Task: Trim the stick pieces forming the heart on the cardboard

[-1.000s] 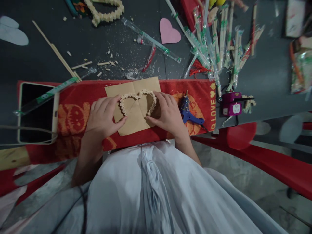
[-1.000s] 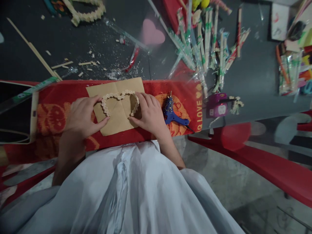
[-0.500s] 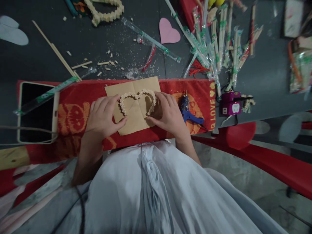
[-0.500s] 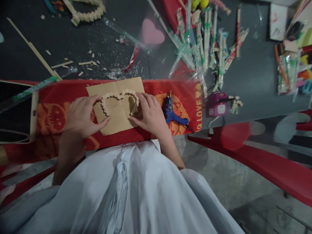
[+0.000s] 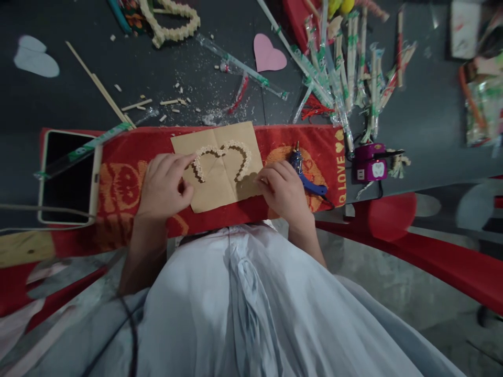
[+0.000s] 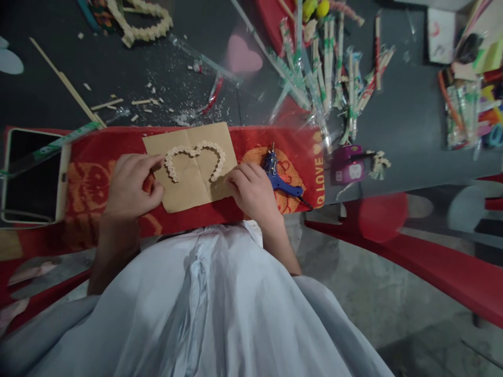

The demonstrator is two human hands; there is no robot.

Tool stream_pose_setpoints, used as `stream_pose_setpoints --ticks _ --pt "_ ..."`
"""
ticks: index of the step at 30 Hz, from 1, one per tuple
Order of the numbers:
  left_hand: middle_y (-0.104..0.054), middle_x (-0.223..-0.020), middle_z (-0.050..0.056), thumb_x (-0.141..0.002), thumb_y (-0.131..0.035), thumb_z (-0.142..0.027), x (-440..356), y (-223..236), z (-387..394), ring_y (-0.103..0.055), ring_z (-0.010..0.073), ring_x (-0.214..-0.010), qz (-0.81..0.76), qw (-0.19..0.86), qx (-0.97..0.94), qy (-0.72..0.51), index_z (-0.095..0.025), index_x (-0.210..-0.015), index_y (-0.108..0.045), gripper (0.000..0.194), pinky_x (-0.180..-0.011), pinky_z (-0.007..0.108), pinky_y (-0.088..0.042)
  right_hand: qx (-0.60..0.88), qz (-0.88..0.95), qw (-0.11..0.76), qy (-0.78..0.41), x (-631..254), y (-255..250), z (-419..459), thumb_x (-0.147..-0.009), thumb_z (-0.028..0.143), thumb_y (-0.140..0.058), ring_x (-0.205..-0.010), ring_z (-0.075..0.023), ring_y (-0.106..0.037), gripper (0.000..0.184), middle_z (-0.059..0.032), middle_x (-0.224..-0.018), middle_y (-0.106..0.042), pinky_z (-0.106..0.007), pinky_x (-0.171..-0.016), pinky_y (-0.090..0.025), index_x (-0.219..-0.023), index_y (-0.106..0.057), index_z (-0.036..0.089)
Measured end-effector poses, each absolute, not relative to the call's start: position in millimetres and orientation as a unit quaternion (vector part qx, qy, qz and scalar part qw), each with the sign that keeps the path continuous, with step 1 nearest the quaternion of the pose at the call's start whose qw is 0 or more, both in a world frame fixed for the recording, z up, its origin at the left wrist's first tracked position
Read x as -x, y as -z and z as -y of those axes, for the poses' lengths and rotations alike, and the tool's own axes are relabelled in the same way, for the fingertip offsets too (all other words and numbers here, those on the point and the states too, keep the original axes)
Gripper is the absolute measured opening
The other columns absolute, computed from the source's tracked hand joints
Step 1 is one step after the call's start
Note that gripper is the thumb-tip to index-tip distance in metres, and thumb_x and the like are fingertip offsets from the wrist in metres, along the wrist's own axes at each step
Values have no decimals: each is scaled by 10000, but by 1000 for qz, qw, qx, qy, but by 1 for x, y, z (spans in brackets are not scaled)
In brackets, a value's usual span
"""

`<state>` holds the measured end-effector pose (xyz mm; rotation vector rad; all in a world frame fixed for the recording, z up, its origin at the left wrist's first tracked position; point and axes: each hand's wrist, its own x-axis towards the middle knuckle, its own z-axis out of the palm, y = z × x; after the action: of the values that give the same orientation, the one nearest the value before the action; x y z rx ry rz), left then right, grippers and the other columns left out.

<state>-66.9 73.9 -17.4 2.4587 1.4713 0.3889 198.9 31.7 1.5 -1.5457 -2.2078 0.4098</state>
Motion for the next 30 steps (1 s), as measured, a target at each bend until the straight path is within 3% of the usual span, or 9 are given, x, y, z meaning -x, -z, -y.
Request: stream_pose_setpoints --ticks 8,18,24,30 --pt "-647 -971 55 -800 -420 -136 71 30 -74 -564 226 -974 -562 135 -789 -209 -252 -1109 -593 373 -901 389 -437 561 801 130 -164 -170 -3 -28 -907 245 -451 -750 -162 -551 198 -68 -798 -654 -269 -672 -381 -838 -618 163" --pt "-657 -924 60 -836 -415 -184 71 37 -74 -583 217 -914 -579 129 -768 -242 -228 -1004 -637 281 -858 369 -455 575 795 29 -193 -134 1 -25 -954 394 -338 -755 -153 -600 372 -51 -862 -692 -284 -566 -254 -886 -631 175" --pt "-650 -983 56 -860 -415 -247 69 29 -73 -574 220 -959 -579 136 -774 -217 -254 -1009 -627 259 -888 374 -441 615 766 0 -189 -121 5 -25 -943 375 -350 -774 -167 -618 333 -61 -908 -700 -281 -563 -253 -926 -620 181" --pt "-652 -1009 66 -895 -376 -310 70 0 -78 -570 221 -1000 -527 147 -830 -108 -233 -1065 -630 315 -883 353 -444 633 754 5 -179 -106 11 -29 -933 416 -354 -746 -188 -621 333 -79 -910 -694 -281 -543 -256 -1004 -581 184"
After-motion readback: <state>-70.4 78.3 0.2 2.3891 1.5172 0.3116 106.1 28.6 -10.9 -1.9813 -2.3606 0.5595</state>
